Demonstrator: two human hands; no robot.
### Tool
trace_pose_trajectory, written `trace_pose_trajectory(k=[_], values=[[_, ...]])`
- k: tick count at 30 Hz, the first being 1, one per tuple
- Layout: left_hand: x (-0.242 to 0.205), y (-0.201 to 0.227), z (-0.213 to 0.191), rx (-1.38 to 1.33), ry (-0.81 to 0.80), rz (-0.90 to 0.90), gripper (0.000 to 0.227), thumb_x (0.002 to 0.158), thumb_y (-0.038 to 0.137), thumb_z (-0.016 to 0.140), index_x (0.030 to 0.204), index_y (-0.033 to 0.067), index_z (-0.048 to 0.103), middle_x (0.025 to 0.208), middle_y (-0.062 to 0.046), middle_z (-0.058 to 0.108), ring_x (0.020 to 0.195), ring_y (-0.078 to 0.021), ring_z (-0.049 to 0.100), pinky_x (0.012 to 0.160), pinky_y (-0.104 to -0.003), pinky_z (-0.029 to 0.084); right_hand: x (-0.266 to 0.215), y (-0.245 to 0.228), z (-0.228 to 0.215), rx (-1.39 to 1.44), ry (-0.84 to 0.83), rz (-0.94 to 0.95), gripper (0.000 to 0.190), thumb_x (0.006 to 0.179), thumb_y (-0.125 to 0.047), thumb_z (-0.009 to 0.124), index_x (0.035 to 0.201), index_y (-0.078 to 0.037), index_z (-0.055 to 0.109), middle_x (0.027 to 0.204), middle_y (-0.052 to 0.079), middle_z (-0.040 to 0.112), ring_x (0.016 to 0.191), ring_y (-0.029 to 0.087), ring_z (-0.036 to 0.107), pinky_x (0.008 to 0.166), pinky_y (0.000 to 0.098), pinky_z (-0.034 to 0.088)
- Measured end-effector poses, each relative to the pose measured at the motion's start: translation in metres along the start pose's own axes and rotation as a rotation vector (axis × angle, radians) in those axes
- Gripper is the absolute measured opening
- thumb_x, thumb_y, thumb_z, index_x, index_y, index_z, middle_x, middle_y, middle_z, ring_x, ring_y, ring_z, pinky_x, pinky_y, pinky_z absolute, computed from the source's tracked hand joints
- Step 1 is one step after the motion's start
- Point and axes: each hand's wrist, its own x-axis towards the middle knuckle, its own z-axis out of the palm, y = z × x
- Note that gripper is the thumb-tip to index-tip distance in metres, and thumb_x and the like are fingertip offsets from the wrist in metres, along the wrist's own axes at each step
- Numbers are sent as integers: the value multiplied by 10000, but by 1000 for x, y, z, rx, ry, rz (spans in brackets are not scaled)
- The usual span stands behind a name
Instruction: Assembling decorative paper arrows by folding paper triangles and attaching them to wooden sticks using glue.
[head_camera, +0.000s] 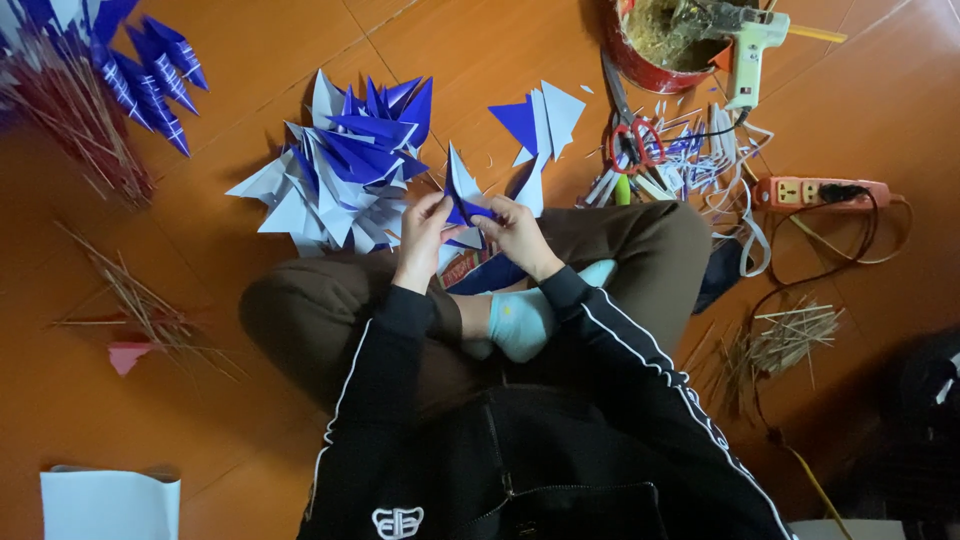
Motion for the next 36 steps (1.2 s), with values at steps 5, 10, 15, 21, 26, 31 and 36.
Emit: trace_pose_trajectory(k=[5,10,15,21,26,31,36], values=[[1,-5,0,46,-16,12,196,907,114,715,1051,-19,702,912,-157,648,793,-234,662,655,-439,661,-1,17,3,120,8,224,288,837,-125,806,712,-38,561,537,-3,512,517,93,517,527,216,384],[9,-16,-5,93,-17,35,182,869,52,736,1020,-44,701,879,-173,643,740,-253,677,606,-427,664,0,19,3,159,2,284,341,818,-142,825,690,-40,526,497,10,532,479,82,512,499,198,364],[4,-5,-1,117,31,51,183,896,50,708,1053,-43,701,890,-200,652,718,-245,682,636,-387,654,2,13,-1,325,24,454,346,1040,-246,520,748,-110,645,552,-35,486,518,47,451,503,189,386],[9,-18,-3,54,31,76,192,880,0,711,1059,-67,694,895,-259,659,699,-309,717,612,-401,670,1,32,4,338,108,314,387,900,3,709,1231,-26,510,779,134,593,586,194,648,450,299,593],[6,-8,-4,185,83,98,195,872,3,703,1048,-79,687,874,-290,673,662,-326,722,585,-381,657,9,33,2,183,44,336,515,960,-3,624,1426,2,408,849,209,636,645,246,683,490,351,622],[37,-3,-10,631,206,250,158,847,91,734,994,34,739,840,-163,727,575,-199,715,474,-282,606,42,61,1,-281,-2,403,436,990,-90,562,1422,-117,505,909,328,688,789,463,706,628,532,619],[79,11,-10,894,370,580,164,856,196,715,994,115,750,876,-117,754,855,-343,723,775,-456,574,97,93,8,-432,-60,384,487,841,-116,665,1311,-187,562,595,-16,684,576,167,722,676,361,609]])
